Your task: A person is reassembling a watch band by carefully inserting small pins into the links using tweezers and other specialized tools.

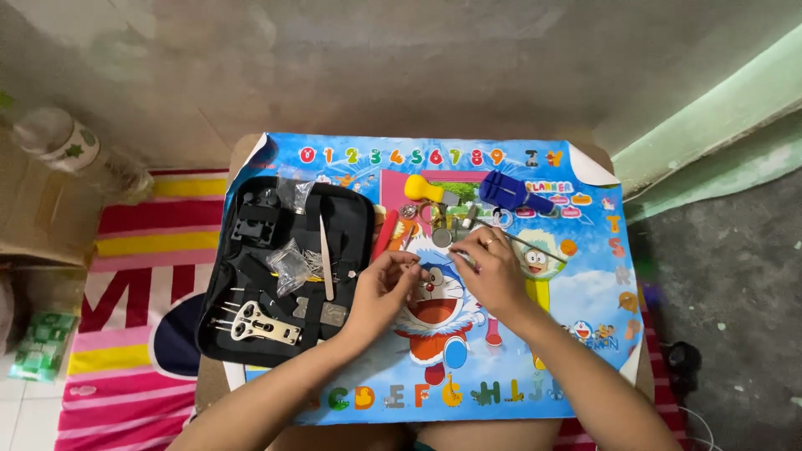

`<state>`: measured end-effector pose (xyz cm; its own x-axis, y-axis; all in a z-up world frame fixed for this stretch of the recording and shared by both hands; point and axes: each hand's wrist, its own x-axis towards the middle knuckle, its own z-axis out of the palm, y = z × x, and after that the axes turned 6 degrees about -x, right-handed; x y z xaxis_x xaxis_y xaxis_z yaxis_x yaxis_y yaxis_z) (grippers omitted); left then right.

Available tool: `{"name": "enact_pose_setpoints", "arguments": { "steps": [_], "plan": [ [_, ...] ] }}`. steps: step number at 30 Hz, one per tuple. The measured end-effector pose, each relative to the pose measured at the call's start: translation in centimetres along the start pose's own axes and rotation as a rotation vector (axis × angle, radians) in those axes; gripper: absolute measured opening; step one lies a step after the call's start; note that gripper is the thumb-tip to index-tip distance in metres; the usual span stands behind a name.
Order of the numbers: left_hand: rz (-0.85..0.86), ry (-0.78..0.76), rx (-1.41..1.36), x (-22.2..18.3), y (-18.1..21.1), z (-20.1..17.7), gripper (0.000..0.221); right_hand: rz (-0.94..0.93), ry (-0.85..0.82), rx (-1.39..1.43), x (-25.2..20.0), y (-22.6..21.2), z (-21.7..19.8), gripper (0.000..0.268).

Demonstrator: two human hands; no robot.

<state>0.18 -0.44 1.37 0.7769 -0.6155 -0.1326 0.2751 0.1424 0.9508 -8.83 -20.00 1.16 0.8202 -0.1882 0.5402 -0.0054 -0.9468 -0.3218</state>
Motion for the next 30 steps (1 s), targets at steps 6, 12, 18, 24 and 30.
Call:
{"name": "enact_pose_setpoints", "arguments": {
  "steps": [6,12,18,24,30],
  "plan": [
    [-0.013,-0.010,0.000,-0.4,1.0,0.2,0.016,-0.147,-0.002,-0.228,1.1,-1.7,-1.5,0.005],
    [0.022,-0.034,0.041,-0.5,1.2,0.2,0.016,-0.170,-0.054,-0.222,1.0,-1.9,-1.5,0.007],
    [0.068,-0.030,0.142,-0.7,1.1,0.0,0.014,-0.025,-0.053,0.323,-0.1,-3.8,-2.6,0.015],
    [0.143,-0.053,0.210,-1.1,1.2,0.0,0.012,0.075,-0.089,0.500,-0.9,-4.3,-2.3,0.011],
    [0.161,-0.039,0.191,-1.1,1.1,0.1,0.009,0.022,0.001,0.585,-0.7,-4.2,-1.6,0.012]
  ]
}}
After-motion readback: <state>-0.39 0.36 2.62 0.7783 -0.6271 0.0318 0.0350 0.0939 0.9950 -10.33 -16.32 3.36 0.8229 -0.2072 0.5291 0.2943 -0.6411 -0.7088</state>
